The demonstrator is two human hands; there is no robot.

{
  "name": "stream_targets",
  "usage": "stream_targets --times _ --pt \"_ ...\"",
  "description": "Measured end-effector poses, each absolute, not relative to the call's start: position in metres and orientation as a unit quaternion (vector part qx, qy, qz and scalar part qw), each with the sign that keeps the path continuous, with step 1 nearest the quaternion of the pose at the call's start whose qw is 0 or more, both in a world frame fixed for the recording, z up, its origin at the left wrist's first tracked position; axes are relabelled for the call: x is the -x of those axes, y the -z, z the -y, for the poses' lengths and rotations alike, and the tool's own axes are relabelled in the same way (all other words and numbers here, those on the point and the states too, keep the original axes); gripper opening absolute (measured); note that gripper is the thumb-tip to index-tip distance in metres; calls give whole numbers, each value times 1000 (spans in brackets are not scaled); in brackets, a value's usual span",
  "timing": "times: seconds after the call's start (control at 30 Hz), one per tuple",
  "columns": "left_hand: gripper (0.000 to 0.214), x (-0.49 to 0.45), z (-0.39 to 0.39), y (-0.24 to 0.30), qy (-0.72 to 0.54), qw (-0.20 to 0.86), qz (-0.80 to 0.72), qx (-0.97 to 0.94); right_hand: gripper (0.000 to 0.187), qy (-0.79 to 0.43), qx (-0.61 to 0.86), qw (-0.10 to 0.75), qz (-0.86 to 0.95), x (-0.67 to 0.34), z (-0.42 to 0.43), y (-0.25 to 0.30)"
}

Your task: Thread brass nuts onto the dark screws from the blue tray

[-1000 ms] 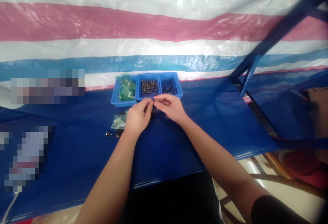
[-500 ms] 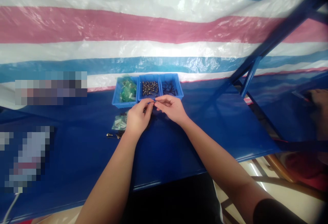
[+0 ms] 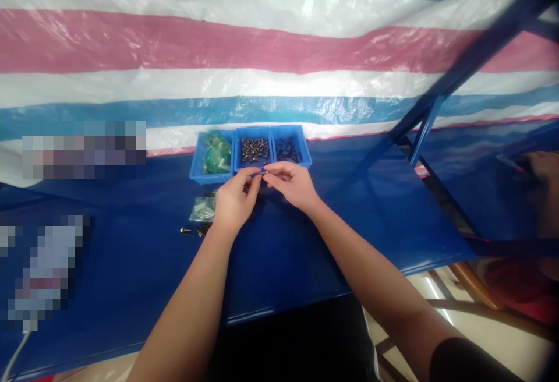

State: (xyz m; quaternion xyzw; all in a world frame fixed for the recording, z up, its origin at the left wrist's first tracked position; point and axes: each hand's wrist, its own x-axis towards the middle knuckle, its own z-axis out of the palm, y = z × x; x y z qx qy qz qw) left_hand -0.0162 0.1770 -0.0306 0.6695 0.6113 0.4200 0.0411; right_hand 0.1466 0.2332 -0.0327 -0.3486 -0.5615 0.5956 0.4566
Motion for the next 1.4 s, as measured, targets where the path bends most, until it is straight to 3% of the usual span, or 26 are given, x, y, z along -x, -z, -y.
stream_targets --times 1.4 --pt "27 15 -175 26 -408 60 -624 -664 35 -580 356 452 577 -147 -231 32"
